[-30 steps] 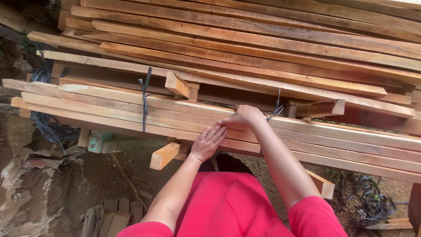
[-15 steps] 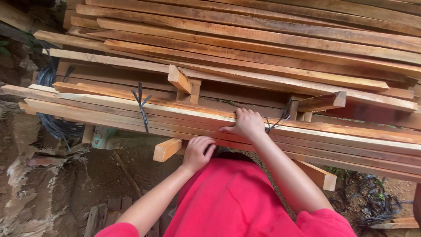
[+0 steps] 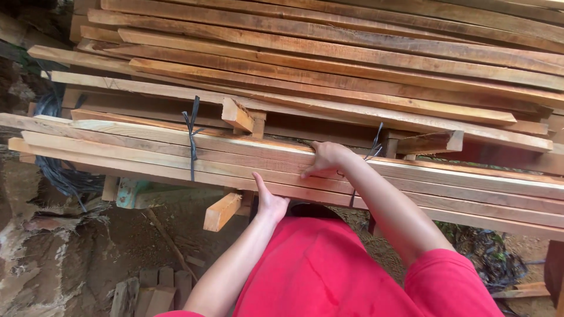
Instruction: The person ties a stack of wooden planks together using a black strap. They wrap the strap around the wood, pull it tight, and secure it with a knot. The person then adjusts the planks to ensure they are aligned and stable.
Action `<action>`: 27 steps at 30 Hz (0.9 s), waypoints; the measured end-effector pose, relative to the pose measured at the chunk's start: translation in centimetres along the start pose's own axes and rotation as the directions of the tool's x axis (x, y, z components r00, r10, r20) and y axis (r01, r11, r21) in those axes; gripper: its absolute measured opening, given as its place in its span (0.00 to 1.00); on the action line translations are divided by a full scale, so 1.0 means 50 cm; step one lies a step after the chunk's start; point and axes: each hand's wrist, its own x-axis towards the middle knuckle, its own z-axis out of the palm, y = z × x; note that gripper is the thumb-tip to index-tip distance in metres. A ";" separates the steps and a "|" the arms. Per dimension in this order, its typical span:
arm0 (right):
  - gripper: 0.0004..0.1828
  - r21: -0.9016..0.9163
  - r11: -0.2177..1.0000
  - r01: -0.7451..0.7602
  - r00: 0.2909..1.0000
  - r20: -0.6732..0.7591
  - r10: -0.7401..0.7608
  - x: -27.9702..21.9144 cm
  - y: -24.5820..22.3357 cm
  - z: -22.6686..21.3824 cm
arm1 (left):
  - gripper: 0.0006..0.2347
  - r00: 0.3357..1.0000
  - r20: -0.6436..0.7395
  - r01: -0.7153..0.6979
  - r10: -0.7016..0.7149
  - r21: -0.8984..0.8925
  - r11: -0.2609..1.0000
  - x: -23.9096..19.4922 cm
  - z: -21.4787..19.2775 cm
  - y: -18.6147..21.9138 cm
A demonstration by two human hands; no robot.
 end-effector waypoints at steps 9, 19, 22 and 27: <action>0.43 -0.106 0.993 0.056 0.893 -0.439 -0.097 -0.124 -0.037 0.013 | 0.43 0.978 -0.135 -0.180 0.159 -0.162 0.970 0.044 0.029 -0.023; 0.45 -0.170 0.985 0.009 0.764 -0.634 -0.116 -0.137 -0.005 0.049 | 0.38 0.971 -0.154 -0.204 0.183 -0.133 0.970 -0.002 0.095 -0.030; 0.44 -0.167 0.986 0.016 0.705 -0.698 -0.130 -0.133 -0.008 0.064 | 0.38 0.978 -0.132 -0.176 0.161 -0.110 0.978 0.015 0.109 -0.034; 0.47 -0.082 0.997 -0.003 0.827 -0.561 -0.044 -0.132 -0.016 0.030 | 0.37 0.983 -0.132 -0.141 0.129 -0.088 0.986 0.034 0.097 -0.038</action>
